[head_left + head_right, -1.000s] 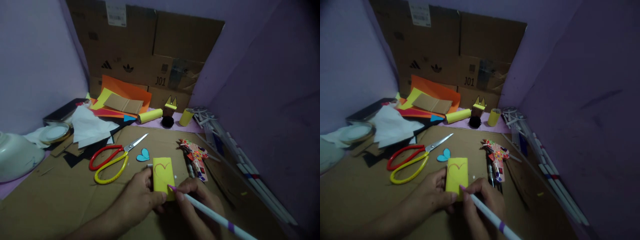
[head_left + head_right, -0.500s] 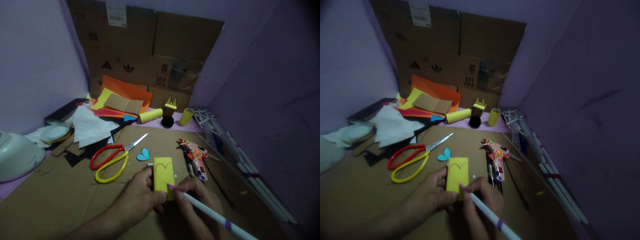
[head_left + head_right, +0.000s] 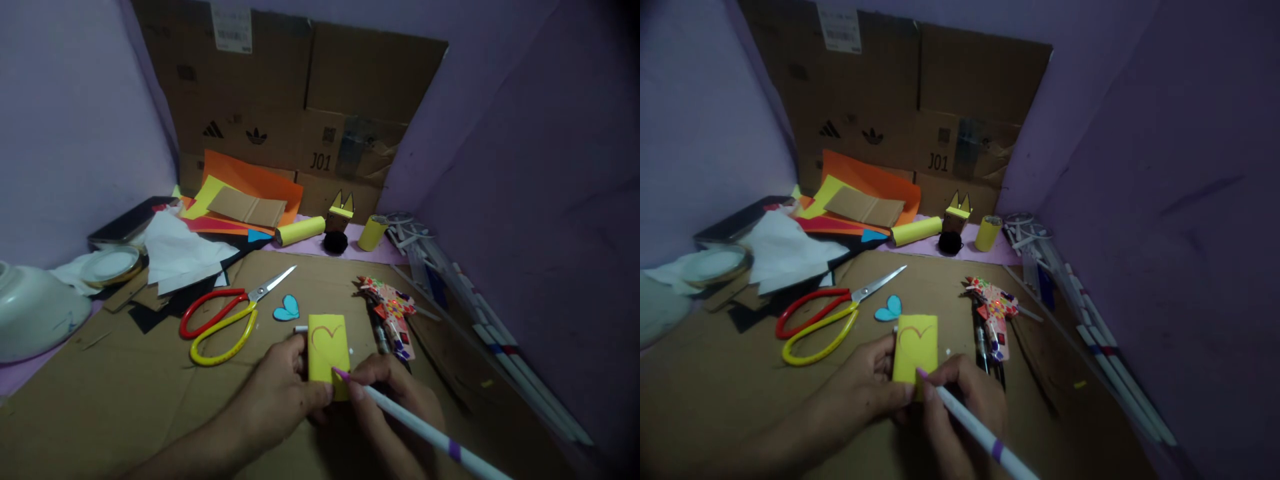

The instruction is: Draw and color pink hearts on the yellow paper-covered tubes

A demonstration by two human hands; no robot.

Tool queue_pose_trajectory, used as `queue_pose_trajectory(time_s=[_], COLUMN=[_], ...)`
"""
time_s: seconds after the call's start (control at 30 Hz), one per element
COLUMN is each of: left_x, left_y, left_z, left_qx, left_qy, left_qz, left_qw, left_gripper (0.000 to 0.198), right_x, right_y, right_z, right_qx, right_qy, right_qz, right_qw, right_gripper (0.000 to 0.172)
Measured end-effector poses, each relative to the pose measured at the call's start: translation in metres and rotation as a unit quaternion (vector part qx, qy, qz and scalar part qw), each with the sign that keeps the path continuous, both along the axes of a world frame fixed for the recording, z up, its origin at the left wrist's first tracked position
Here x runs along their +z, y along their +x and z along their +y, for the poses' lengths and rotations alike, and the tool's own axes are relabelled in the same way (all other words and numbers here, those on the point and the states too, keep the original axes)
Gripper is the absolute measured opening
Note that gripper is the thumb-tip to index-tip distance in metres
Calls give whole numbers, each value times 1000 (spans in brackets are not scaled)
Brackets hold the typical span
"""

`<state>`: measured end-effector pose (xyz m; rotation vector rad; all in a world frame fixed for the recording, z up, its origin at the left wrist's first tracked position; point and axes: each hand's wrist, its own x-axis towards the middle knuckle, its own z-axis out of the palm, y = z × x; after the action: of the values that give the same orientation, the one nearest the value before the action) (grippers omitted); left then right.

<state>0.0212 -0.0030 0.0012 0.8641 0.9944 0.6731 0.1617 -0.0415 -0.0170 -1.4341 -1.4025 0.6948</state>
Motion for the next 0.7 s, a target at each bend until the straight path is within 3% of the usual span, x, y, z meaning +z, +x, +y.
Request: queue_pose_trajectory(time_s=[0.2,0.33,0.5,0.7], left_x=[0,-1,0,-3], left_y=[-1,-1,0,-1], left_z=[0,0,1,2], left_qx=[-3,-9,-9,-11], left_qy=[1,5,3,8], left_qz=[0,2,-5,-10], left_qw=[1000,1000,1000,1000], left_gripper=[42,44,46,44], right_x=[7,11,6,7], right_y=[3,8,4,5], right_z=[1,3,2,1], right_qx=[-2,36,-13,-12], right_qy=[-9,-12,-28,-9], right_qz=[-17,-22,50,52], right_qw=[1000,999,998,999], right_gripper=[22,19,25,23])
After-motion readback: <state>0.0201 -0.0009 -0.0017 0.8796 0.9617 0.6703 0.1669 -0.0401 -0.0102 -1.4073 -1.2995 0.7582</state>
